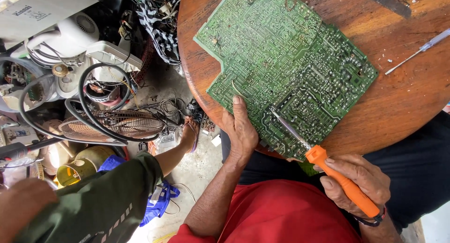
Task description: The person uses a soldering iron to work on a green circuit board placed on a round wooden table. They flip the board over to access the other side and continue soldering specific points on the circuitry.
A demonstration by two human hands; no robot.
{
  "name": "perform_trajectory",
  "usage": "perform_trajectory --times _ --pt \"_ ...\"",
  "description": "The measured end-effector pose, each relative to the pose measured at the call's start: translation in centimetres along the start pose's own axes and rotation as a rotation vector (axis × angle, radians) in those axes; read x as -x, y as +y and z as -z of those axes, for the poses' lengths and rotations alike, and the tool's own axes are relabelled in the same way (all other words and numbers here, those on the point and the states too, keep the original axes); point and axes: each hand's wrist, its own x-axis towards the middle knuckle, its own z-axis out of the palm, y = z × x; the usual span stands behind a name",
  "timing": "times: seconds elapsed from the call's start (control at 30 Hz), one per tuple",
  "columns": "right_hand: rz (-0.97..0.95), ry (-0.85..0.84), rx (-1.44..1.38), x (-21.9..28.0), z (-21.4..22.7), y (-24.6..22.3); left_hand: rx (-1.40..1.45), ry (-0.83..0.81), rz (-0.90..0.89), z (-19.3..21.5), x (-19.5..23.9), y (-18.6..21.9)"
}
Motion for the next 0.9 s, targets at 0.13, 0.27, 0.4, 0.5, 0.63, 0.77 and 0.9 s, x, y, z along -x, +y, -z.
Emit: perform_trajectory --times 0.13,0.27,0.4,0.5,0.63,0.77,0.9 --pt "0.000 -0.006 0.003 0.3 0.1 0.2 0.004 -0.038 0.388 -0.1 0.2 -0.5" --pt "0.092 0.032 0.041 0.2 -0.5 0.8 0.009 0.034 -0.050 0.4 0.1 0.6" --pt "0.054 0.024 0.060 -0.5 -0.7 0.2 -0.031 0.011 -0.214 1.0 0.1 2.0" --pt "0.081 0.021 0.042 -0.8 -0.7 0.3 -0.019 -0.039 -0.211 1.1 0.0 2.0" --pt "0.048 -0.021 0.025 -1.9 -0.5 -0.5 0.072 -0.027 -0.022 0.4 0.2 0.7" --pt "0.078 0.000 0.033 -2.2 -0.5 -0.3 0.089 0.004 -0.004 0.4 0.3 0.2" --pt "0.064 -0.013 -0.006 -2.4 -0.2 -0.4 0.031 0.046 -0.187 0.5 0.1 1.1"
